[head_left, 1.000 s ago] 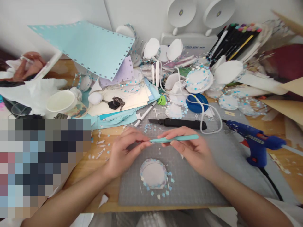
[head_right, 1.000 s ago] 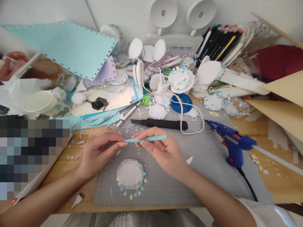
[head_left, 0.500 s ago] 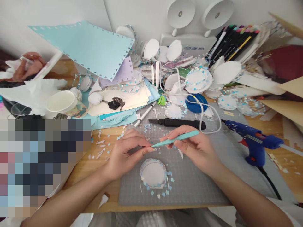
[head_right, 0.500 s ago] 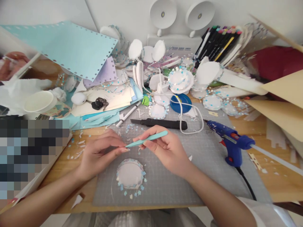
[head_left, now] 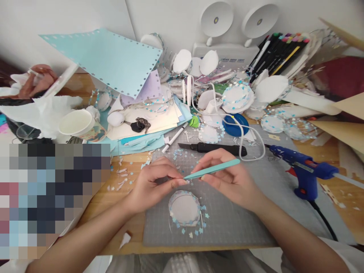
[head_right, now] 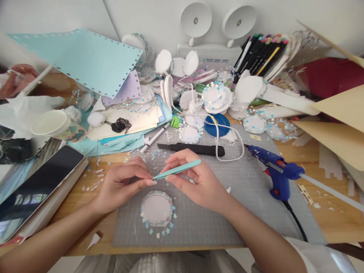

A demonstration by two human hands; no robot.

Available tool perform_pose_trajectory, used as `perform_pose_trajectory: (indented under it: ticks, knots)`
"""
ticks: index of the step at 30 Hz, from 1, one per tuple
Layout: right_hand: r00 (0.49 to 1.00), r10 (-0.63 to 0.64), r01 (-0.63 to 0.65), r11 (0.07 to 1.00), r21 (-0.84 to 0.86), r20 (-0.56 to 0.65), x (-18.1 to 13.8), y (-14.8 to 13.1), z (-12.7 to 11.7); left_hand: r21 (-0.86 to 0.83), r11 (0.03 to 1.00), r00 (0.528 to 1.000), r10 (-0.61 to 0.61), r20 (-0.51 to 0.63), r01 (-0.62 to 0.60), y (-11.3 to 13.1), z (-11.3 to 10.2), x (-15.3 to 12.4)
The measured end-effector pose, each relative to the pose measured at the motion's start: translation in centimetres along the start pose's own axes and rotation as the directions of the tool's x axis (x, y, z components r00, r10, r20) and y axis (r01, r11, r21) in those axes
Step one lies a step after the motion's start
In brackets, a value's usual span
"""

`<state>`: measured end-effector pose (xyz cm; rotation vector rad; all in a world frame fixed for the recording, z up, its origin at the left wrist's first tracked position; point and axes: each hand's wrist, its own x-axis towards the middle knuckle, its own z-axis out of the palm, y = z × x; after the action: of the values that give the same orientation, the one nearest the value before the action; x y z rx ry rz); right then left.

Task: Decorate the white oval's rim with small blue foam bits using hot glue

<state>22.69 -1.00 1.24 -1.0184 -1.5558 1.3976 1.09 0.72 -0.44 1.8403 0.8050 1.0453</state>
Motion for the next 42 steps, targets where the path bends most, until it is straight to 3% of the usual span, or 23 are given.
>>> perform_pose_trajectory:
  ticks: [4, 13, 19, 24, 30, 42]
  knots:
    - [1.000, -0.014, 0.014, 1.000, -0.017, -0.023, -0.22, 0.43, 0.55, -0.016, 1.000, 1.000, -0.005, 0.009, 0.005, 0.08, 0.00, 0.05]
    - [0.970, 0.003, 0.023, 0.995, 0.102, -0.244, 0.51, 0.28, -0.05, 0.010, 1.000, 1.000, -0.003, -0.016, 0.003, 0.03, -0.10, 0.10]
    - [0.973, 0.058, -0.020, 0.986, 0.168, -0.223, 0.47, 0.84, -0.14, 0.003, 1.000, 1.000, -0.021, -0.011, 0.021, 0.11, -0.11, 0.06]
    - [0.966, 0.037, 0.001, 0.989, 0.147, -0.257, 0.33, 0.99, -0.24, 0.000, 0.999, 0.999, -0.033, -0.023, 0.033, -0.04, -0.03, -0.01]
    - [0.979, 0.001, 0.035, 0.984, 0.175, -0.203, 0.40, 0.64, -0.32, -0.007, 1.000, 1.000, -0.021, -0.024, 0.020, -0.14, -0.04, -0.03]
    - [0.968, 0.070, -0.053, 0.996, 0.076, -0.240, 0.33, 0.53, -0.01, 0.008, 0.999, 0.999, -0.035, -0.006, 0.035, -0.01, -0.15, 0.00]
